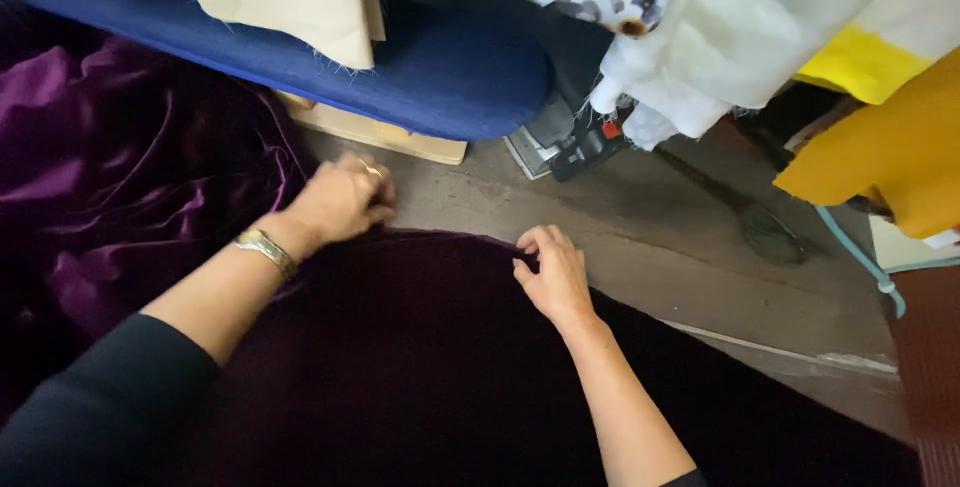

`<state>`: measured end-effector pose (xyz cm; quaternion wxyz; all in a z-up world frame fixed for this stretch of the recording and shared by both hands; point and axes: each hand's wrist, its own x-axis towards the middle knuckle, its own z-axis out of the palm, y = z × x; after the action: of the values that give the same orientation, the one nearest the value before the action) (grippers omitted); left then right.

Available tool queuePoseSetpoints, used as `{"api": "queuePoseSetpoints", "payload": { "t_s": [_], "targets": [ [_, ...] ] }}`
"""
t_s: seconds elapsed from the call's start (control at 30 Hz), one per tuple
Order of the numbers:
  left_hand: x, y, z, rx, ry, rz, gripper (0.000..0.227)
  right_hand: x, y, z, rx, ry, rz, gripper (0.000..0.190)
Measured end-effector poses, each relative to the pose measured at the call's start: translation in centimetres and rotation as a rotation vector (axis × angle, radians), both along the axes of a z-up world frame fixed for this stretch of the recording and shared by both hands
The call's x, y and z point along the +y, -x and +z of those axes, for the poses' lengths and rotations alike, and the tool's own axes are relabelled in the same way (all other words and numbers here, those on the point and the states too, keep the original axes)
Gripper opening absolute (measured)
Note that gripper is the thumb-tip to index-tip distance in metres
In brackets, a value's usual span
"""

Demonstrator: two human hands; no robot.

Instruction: The person walks to a table and begins folding a large piece of purple velvet fabric. They smooth the fabric with their hands and fold the edge over repeatedly to create a neat hem.

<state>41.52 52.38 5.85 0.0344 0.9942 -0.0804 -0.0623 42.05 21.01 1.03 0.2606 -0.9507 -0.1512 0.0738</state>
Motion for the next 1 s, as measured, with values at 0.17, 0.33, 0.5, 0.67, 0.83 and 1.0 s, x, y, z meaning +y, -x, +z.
{"api": "queuePoseSetpoints", "payload": {
  "t_s": [0.17, 0.33, 0.5, 0.67, 0.83, 1.0],
  "targets": [
    [4.1, -2.0, -2.3, 0.138, -0.184, 0.108, 0.055, 0.6, -0.5, -0.2, 0.041, 0.000, 0.078, 0.015],
    [5.5, -3.0, -2.5, 0.182, -0.198, 0.139, 0.034, 1.0, 0.2, 1.3, 0.094, -0.084, 0.053, 0.013],
    [5.5, -2.4, -1.5, 0.072, -0.159, 0.181, 0.027, 0.9, 0.2, 0.8, 0.049, -0.198, 0.045, 0.015],
    [4.8, -1.6, -3.2, -0.041, -0.247, 0.132, 0.030, 1.1, 0.9, 0.6, -0.186, -0.070, 0.038, 0.015],
    [5.4, -1.9, -4.9, -0.013, -0.156, 0.176, 0.034, 4.5, 5.4, 1.3, -0.363, 0.034, 0.105, 0.015],
    [5.5, -1.4, -0.4, 0.284, -0.105, 0.216, 0.048, 12.8, 14.9, 5.3, -0.383, 0.077, 0.582, 0.047]
  ]
}}
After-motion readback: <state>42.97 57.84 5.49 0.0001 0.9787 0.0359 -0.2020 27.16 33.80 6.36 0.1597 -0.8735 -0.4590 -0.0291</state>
